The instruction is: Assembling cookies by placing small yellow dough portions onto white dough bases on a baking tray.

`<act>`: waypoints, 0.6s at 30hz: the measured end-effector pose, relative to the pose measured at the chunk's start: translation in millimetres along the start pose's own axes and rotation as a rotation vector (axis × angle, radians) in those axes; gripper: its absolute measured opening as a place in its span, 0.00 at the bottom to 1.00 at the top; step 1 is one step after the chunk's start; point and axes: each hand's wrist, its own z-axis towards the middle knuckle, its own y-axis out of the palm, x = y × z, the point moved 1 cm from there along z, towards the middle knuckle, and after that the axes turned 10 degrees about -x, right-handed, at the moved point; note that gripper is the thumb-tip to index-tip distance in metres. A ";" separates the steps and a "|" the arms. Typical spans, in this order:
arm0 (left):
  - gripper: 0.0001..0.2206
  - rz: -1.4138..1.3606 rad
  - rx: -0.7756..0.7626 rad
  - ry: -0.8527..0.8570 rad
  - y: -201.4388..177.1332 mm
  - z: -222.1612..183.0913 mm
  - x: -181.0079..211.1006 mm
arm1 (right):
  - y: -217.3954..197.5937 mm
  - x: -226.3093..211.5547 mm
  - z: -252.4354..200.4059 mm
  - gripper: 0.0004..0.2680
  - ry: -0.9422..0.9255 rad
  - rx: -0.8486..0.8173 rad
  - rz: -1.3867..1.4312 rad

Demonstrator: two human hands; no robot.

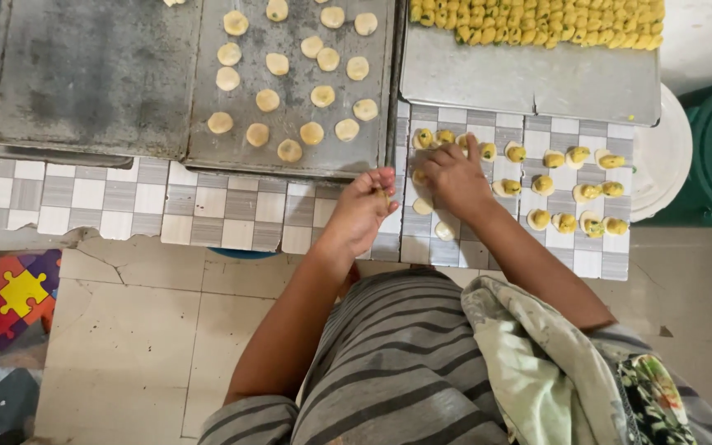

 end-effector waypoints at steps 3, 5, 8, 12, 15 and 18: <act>0.26 0.048 -0.051 -0.043 9.6 -3.2 -4.6 | -37.5 -6.3 -8.1 0.20 -0.157 -0.005 0.447; 0.23 0.121 -0.056 -0.050 1.2 10.4 -19.4 | -54.0 -7.3 -17.9 0.19 -0.194 -0.010 0.540; 0.23 0.313 -0.115 -0.054 15.0 16.1 -5.4 | -70.1 -4.0 -26.3 0.20 -0.200 0.065 0.721; 0.30 0.542 -0.272 -0.083 22.7 38.7 -14.4 | -90.7 -4.0 -30.2 0.07 -0.229 0.176 0.740; 0.32 0.530 -0.350 -0.111 33.5 42.5 -16.4 | -70.0 12.7 -43.0 0.05 -0.170 0.192 0.734; 0.19 0.746 -0.321 -0.096 41.1 29.5 4.1 | -55.8 35.0 -63.1 0.06 -0.056 0.224 0.749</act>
